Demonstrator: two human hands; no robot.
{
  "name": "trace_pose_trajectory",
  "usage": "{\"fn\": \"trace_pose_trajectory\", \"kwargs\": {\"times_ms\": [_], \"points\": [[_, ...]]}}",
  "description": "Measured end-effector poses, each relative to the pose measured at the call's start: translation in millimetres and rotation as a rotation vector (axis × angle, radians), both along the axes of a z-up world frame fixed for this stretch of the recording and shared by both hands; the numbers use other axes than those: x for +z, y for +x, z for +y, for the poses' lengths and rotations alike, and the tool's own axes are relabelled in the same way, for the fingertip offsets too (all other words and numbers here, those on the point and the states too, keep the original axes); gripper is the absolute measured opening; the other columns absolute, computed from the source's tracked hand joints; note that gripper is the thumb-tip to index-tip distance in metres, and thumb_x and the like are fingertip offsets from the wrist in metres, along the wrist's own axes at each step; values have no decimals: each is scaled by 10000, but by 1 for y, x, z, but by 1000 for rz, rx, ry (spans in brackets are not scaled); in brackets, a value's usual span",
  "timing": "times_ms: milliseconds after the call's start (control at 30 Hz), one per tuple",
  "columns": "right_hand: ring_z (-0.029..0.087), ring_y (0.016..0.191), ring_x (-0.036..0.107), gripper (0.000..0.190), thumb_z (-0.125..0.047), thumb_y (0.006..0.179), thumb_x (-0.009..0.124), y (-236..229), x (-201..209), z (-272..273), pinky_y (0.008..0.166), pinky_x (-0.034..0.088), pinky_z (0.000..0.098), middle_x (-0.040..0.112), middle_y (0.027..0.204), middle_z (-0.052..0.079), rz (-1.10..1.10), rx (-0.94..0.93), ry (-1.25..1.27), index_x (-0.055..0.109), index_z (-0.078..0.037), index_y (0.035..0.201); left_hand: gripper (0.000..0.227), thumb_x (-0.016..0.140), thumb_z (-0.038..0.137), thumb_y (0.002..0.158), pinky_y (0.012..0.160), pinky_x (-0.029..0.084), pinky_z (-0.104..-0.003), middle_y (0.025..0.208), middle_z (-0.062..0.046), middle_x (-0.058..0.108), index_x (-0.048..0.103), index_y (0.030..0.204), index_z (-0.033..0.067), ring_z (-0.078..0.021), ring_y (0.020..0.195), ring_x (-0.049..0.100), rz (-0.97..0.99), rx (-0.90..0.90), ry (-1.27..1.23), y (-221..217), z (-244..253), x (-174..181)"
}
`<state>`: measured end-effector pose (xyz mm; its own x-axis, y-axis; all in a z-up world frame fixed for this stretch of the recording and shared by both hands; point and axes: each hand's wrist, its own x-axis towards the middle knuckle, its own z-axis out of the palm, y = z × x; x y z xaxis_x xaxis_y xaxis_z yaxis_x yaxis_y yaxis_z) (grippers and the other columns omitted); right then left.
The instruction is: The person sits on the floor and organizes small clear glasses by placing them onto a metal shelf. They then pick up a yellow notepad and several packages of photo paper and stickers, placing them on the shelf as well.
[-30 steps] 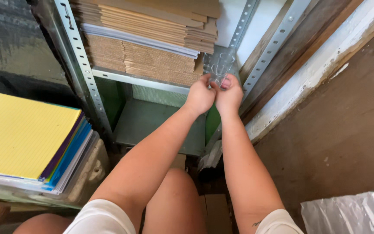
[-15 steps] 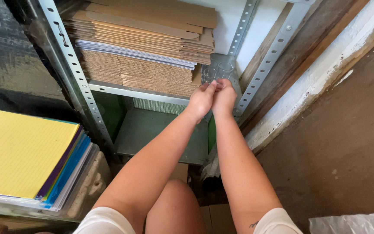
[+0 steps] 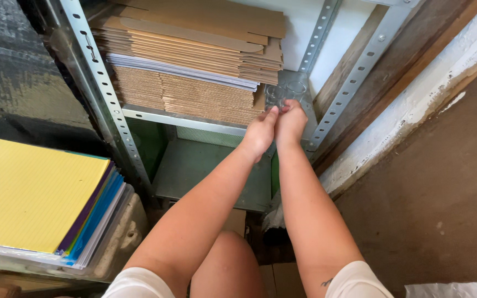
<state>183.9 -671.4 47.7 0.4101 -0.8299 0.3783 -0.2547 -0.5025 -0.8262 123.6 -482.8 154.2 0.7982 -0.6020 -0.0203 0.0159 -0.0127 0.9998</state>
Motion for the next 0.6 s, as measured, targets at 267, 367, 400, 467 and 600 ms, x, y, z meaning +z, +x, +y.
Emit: {"fn": "trace_pose_trajectory", "kwargs": {"times_ms": [267, 367, 400, 467, 600], "points": [[175, 879, 770, 279, -280, 812, 797, 19, -7, -13, 827, 627, 360, 784, 850, -31, 86, -63, -95, 776, -198, 1077, 708, 412, 579, 1029, 1222, 382, -486, 1478, -211, 591, 603, 1424, 22, -347, 1479, 438, 18, 20, -22, 11, -3, -12], [173, 910, 767, 305, -312, 775, 832, 17, -5, -15, 857, 627, 363, 790, 867, -50, 112, -78, -110, 784, -215, 1059, 704, 419, 577, 1031, 1215, 387, -493, 1465, -217, 600, 612, 1414, 19, -352, 1473, 447, 9, 26, -28, 15, -7, -17], [166, 921, 764, 314, -330, 758, 848, 15, -4, -15, 862, 625, 361, 790, 871, -62, 119, -86, -124, 787, -228, 1049, 705, 420, 581, 1030, 1213, 388, -497, 1461, -220, 602, 617, 1408, 19, -354, 1469, 450, 0, 27, -26, 16, -8, -19], [186, 918, 767, 318, -315, 765, 857, 8, -10, -10, 865, 624, 380, 796, 887, -23, 74, -80, -113, 788, -196, 1053, 699, 418, 583, 1032, 1209, 397, -485, 1458, -206, 609, 611, 1421, 36, -346, 1456, 468, -33, 12, -22, 17, -10, -24], [191, 905, 770, 282, -321, 773, 869, -21, -22, 20, 837, 624, 367, 800, 897, -5, -87, -51, -50, 788, -198, 1014, 713, 433, 615, 1013, 1181, 432, -460, 1446, -165, 625, 591, 1458, 81, -303, 1412, 522, -152, -27, 59, 22, -2, -40]]}}
